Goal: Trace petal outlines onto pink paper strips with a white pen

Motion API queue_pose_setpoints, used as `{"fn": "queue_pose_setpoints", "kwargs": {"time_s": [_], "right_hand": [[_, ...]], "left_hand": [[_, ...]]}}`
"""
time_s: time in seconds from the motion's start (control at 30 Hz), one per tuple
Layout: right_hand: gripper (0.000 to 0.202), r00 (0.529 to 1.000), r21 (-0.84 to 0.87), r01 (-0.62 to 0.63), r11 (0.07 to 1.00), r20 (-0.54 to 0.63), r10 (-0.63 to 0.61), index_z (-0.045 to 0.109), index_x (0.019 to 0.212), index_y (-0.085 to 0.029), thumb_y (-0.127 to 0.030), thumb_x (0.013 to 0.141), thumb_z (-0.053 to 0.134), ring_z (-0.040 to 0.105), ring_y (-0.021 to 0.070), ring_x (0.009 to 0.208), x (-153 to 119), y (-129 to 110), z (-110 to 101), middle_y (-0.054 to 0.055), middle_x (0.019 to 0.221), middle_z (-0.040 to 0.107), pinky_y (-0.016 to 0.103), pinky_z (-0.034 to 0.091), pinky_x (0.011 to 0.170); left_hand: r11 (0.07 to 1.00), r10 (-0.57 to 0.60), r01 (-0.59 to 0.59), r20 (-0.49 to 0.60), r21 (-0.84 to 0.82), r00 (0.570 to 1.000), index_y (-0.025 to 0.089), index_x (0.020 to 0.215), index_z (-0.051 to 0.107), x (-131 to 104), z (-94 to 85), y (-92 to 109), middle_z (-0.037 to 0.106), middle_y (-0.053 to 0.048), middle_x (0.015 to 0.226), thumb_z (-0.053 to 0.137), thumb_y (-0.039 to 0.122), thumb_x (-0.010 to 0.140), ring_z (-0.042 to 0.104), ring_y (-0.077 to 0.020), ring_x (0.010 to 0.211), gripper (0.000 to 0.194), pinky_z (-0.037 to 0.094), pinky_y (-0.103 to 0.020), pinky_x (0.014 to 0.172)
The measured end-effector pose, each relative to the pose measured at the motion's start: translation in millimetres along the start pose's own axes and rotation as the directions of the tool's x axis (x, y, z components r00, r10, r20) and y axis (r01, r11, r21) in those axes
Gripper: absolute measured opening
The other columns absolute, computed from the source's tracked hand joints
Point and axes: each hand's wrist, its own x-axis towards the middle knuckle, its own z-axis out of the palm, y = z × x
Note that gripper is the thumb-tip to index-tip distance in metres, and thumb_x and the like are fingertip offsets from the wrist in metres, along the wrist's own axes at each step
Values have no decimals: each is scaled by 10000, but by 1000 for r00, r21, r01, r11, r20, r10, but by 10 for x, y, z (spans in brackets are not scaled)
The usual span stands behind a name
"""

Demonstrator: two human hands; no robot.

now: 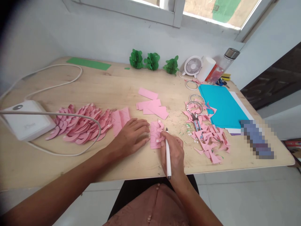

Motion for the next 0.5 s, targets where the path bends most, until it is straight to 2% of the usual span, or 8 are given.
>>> {"fn": "queue_pose_setpoints", "kwargs": {"time_s": [0.33, 0.5], "right_hand": [[289, 991, 59, -123, 991, -44, 126, 572, 1209, -226, -252, 951, 444, 633, 237, 1098, -18, 10, -13, 78, 1137, 698, 421, 477, 937], [299, 992, 57, -120, 991, -33, 122, 563, 1217, -227, -247, 951, 430, 638, 236, 1100, -12, 11, -12, 82, 1145, 697, 428, 478, 942]], "left_hand": [[999, 27, -27, 17, -21, 999, 186, 973, 604, -1, 32, 4, 650, -86, 1109, 516, 290, 899, 527, -260, 1168, 155, 337, -463, 1024], [998, 57, -56, 25, -21, 998, 183, 988, 599, 1, 30, 10, 643, -90, 1119, 559, 305, 879, 524, -260, 1180, 169, 338, -457, 1034]]}}
